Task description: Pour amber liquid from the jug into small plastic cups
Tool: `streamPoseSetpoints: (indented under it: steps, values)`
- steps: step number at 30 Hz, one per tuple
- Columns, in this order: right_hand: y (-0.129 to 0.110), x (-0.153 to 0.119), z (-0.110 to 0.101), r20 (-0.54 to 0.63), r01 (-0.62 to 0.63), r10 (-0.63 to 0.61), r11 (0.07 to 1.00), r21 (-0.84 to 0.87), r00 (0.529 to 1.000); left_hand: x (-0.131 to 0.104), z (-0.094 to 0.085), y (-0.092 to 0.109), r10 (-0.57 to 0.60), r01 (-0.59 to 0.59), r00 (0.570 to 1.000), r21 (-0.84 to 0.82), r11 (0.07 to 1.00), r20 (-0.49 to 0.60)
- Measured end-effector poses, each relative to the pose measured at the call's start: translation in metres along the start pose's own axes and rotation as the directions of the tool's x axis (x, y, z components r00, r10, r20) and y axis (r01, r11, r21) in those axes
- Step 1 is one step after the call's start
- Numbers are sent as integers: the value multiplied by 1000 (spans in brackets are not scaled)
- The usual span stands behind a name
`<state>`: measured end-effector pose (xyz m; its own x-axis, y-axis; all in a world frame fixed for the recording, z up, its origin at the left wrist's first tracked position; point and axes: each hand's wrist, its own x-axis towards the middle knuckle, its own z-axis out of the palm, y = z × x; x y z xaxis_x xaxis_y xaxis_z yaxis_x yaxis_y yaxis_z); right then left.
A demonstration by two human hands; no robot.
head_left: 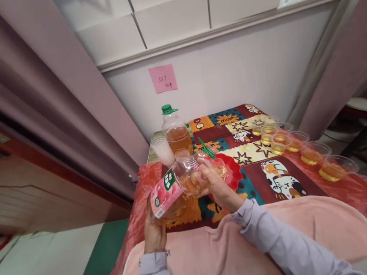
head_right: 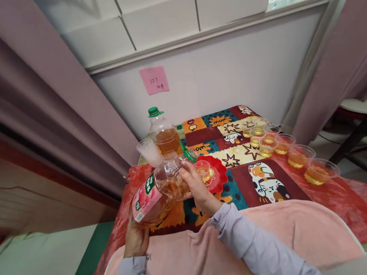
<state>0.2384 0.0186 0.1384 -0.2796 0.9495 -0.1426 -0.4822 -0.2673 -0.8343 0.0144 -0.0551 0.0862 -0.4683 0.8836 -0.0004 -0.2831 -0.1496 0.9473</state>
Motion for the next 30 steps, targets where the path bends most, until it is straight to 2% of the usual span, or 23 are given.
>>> streamPoseSetpoints:
  steps: [3,5,9,10,11,12,13,14,16,18,20,22,24,26,28,30]
  values:
    - [-5,-4,3,-15,1,-1,998,-56,1000,1,1,0,-47,47,999,17,999,5]
    - [-7,-8,8,-23,3,-5,996,-91,1000,4,-2,2,-33,36,999,67,997,-38]
    - [-13,-17,23,12,25,-23,987,-162,1000,12,-12,23,106,-74,967,146,987,-231]
    - [-15,-19,27,19,39,-36,984,-172,999,13,-12,33,151,-114,961,163,980,-231]
    - [-16,-21,31,23,54,-50,982,-182,998,14,-11,43,209,-171,957,192,966,-202]
    - [-16,-22,34,26,67,-63,979,-193,998,14,-7,54,276,-249,958,246,937,-79]
    - [-17,-23,37,32,74,-69,975,-208,997,14,-2,65,302,-315,949,302,900,88]
    - [-18,-24,40,41,74,-66,972,-225,997,13,5,75,312,-368,928,360,857,205]
    - [-19,-26,44,59,69,-56,967,-246,997,11,20,88,264,-398,906,456,796,330]
    - [-21,-29,45,100,80,-58,969,-235,993,10,33,92,196,-390,902,529,753,385]
    - [-23,-29,41,184,81,-46,979,-186,982,10,37,90,181,-390,903,570,723,388]
    - [-27,-27,30,256,79,-37,985,-155,966,10,35,85,208,-390,911,578,717,356]
    - [-32,-21,10,240,149,-93,962,-230,966,10,30,81,217,-366,924,561,743,315]
    - [-40,-11,-15,145,284,-244,840,-462,959,9,23,78,207,-336,935,537,773,287]
    - [-50,0,-39,80,320,-403,576,-752,912,8,19,76,208,-332,937,523,785,282]
    - [-58,10,-58,75,223,-449,288,-931,890,6,16,74,222,-345,932,512,787,286]
